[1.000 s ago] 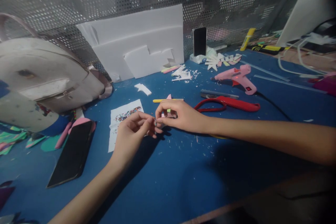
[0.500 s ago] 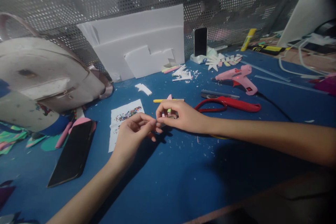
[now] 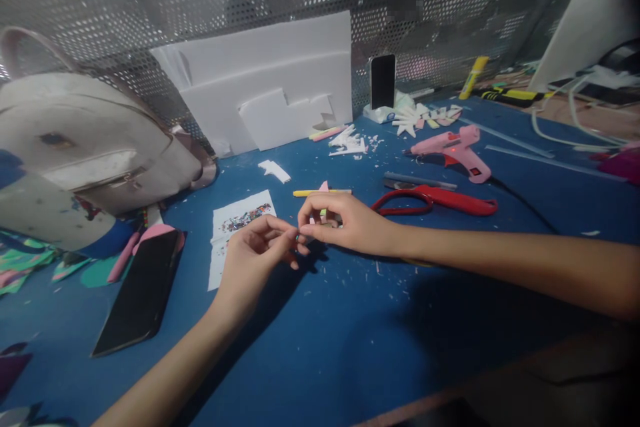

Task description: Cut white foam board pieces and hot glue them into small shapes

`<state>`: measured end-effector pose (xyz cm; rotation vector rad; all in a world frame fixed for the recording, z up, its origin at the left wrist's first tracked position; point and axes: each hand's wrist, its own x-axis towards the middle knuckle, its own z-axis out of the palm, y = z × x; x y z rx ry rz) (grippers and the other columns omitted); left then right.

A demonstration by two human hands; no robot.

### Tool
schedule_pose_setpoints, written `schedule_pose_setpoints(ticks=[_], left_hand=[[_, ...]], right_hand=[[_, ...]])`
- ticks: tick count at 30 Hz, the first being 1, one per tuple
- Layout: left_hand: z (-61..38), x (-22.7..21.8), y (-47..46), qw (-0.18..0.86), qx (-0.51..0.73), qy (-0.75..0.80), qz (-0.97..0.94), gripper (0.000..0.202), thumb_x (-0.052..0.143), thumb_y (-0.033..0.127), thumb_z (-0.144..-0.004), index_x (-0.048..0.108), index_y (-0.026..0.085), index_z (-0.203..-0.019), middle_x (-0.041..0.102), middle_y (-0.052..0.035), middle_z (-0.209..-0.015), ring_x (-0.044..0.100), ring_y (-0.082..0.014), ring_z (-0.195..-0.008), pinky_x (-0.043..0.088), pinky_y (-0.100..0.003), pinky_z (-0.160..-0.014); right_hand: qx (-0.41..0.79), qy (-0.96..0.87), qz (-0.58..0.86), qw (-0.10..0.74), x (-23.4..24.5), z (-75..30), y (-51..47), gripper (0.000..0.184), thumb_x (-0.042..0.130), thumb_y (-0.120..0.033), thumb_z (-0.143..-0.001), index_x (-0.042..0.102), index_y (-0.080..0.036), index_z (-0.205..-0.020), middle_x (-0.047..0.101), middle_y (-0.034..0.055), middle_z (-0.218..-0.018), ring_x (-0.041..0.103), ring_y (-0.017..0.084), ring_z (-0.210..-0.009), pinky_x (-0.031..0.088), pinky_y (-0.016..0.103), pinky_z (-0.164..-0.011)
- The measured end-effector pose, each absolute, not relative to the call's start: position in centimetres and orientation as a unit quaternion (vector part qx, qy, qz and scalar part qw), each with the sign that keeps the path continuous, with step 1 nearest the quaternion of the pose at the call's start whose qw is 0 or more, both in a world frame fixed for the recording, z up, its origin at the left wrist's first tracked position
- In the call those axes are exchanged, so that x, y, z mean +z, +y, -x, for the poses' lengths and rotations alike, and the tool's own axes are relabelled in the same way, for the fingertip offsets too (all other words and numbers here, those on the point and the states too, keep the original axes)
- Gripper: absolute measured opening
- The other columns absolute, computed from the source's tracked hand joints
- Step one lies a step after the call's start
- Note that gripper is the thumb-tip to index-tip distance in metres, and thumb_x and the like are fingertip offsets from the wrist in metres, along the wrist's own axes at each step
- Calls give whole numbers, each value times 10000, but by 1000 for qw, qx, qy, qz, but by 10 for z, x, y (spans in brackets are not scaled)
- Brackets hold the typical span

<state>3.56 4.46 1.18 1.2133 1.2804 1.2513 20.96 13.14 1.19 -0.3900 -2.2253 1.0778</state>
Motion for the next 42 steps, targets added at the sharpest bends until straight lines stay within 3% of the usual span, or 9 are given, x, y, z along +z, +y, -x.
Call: schedule_pose_setpoints(ticks=[14, 20, 25, 31, 42], left_hand=[[-39, 18, 43, 427, 503, 545, -517, 135, 680, 263, -836, 635, 154, -770, 683, -24, -658, 617, -121, -554, 520, -225, -525], [-34, 18, 44, 419, 485, 555, -530, 150, 714, 270, -799, 653, 156, -874, 630, 2, -592, 543, -95, -485, 374, -165, -388], [-34, 18, 44, 411, 472, 561, -542, 156, 762, 220, -744, 651, 164, -838, 648, 2, -678, 576, -91, -563, 448, -178, -501], [-36, 15, 45, 403, 453, 579, -545, 117, 715, 281, -796, 670, 173, -791, 598, 16, -561, 516, -81, -461, 296, -166, -386], [-33, 11, 43, 397, 472, 551, -562, 78, 696, 220, -823, 626, 185, -825, 630, 19, -710, 547, -58, -538, 389, -162, -472]], right_hand=[[414, -844, 157, 303, 12, -210, 133, 111, 588, -269, -899, 608, -172, -848, 600, 8, -845, 492, 125, -737, 379, 277, -697], [391, -851, 154, 315, 11, -211, 133, 80, 591, -239, -899, 610, -172, -861, 606, 5, -862, 496, 120, -741, 380, 268, -706], [382, -852, 161, 320, 12, -210, 132, 69, 596, -221, -889, 604, -172, -840, 599, 3, -844, 499, 121, -729, 384, 275, -727], [384, -852, 162, 317, 12, -210, 131, 103, 590, -260, -897, 605, -174, -842, 601, 12, -853, 502, 128, -741, 395, 281, -730], [408, -844, 158, 310, 10, -209, 131, 61, 565, -205, -901, 593, -166, -862, 593, 11, -873, 500, 123, -755, 395, 263, -700]])
